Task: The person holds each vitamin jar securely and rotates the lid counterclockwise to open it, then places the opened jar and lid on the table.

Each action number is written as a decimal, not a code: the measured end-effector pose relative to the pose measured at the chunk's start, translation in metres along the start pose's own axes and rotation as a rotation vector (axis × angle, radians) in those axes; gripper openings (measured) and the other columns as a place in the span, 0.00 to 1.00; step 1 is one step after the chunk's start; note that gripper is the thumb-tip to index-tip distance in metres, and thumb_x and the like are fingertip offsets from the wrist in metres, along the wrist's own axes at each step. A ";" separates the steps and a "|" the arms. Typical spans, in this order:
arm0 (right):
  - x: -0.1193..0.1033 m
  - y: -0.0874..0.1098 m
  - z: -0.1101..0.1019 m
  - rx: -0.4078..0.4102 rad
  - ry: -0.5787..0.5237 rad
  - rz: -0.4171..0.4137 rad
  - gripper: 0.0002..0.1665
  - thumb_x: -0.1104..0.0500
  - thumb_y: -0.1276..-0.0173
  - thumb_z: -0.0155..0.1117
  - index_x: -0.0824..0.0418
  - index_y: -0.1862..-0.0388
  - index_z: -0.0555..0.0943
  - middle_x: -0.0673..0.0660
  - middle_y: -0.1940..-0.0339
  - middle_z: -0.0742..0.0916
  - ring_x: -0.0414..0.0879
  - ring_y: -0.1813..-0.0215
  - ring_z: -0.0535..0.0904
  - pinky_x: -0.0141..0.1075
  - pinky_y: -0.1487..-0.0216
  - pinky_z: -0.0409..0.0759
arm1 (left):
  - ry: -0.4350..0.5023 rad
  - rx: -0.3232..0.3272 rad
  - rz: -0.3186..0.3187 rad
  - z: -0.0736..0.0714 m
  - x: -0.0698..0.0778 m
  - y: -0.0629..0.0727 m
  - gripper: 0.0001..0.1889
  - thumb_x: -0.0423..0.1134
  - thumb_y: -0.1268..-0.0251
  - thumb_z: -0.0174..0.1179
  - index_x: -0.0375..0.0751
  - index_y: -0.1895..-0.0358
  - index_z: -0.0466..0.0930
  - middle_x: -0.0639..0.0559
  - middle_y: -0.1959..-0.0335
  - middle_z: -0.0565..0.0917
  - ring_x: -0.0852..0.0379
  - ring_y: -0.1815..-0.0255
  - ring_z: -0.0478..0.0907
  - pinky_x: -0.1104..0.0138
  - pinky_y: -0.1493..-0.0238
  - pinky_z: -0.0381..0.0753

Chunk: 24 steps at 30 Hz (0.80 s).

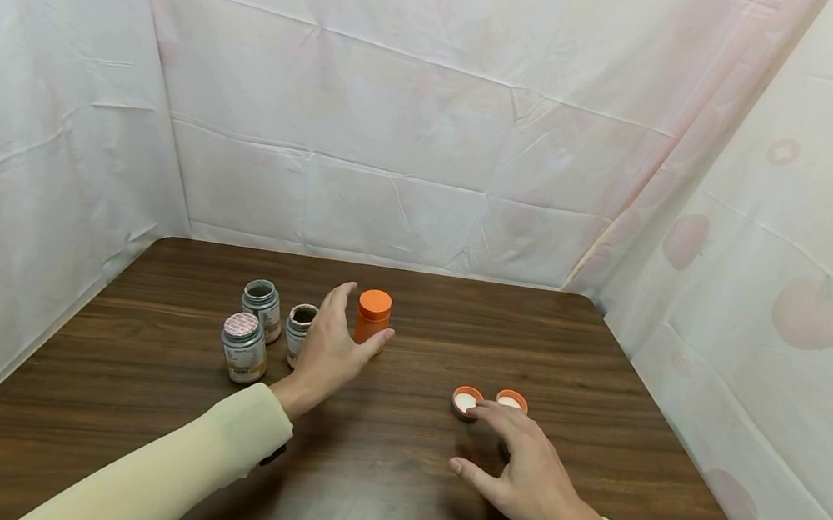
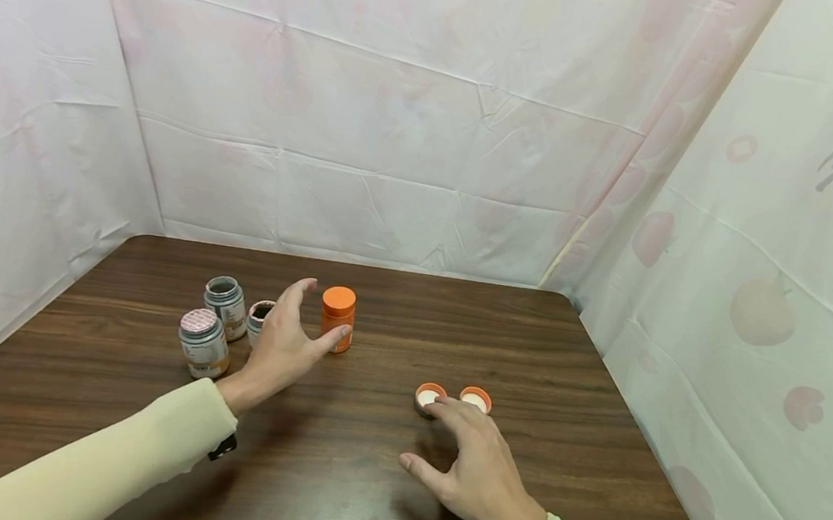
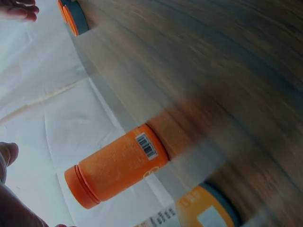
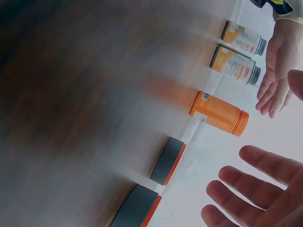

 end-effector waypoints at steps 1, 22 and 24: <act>0.000 0.000 0.000 -0.002 -0.003 -0.005 0.37 0.35 0.42 0.77 0.45 0.36 0.80 0.48 0.37 0.84 0.45 0.37 0.79 0.51 0.43 0.79 | 0.008 -0.003 -0.013 0.001 -0.001 0.000 0.47 0.51 0.42 0.76 0.32 0.26 0.61 0.37 0.29 0.70 0.39 0.29 0.68 0.46 0.30 0.68; -0.004 0.001 0.003 -0.002 -0.002 -0.057 0.39 0.35 0.43 0.78 0.50 0.37 0.81 0.45 0.36 0.83 0.47 0.36 0.79 0.52 0.41 0.77 | 0.015 -0.039 -0.202 0.025 -0.020 -0.007 0.46 0.50 0.40 0.74 0.32 0.26 0.60 0.35 0.29 0.70 0.39 0.28 0.67 0.46 0.30 0.67; -0.004 0.000 0.004 -0.010 -0.005 -0.054 0.39 0.34 0.43 0.78 0.50 0.36 0.81 0.45 0.36 0.83 0.47 0.35 0.79 0.52 0.41 0.77 | 0.009 -0.041 -0.214 0.027 -0.023 -0.009 0.46 0.50 0.40 0.75 0.32 0.26 0.60 0.34 0.29 0.70 0.38 0.28 0.68 0.45 0.30 0.67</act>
Point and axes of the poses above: each hand's wrist, its own y-axis away from the middle knuckle, its own z-axis out of the palm, x = y × z, the point moved 5 cm from there along -y, towards the middle knuckle
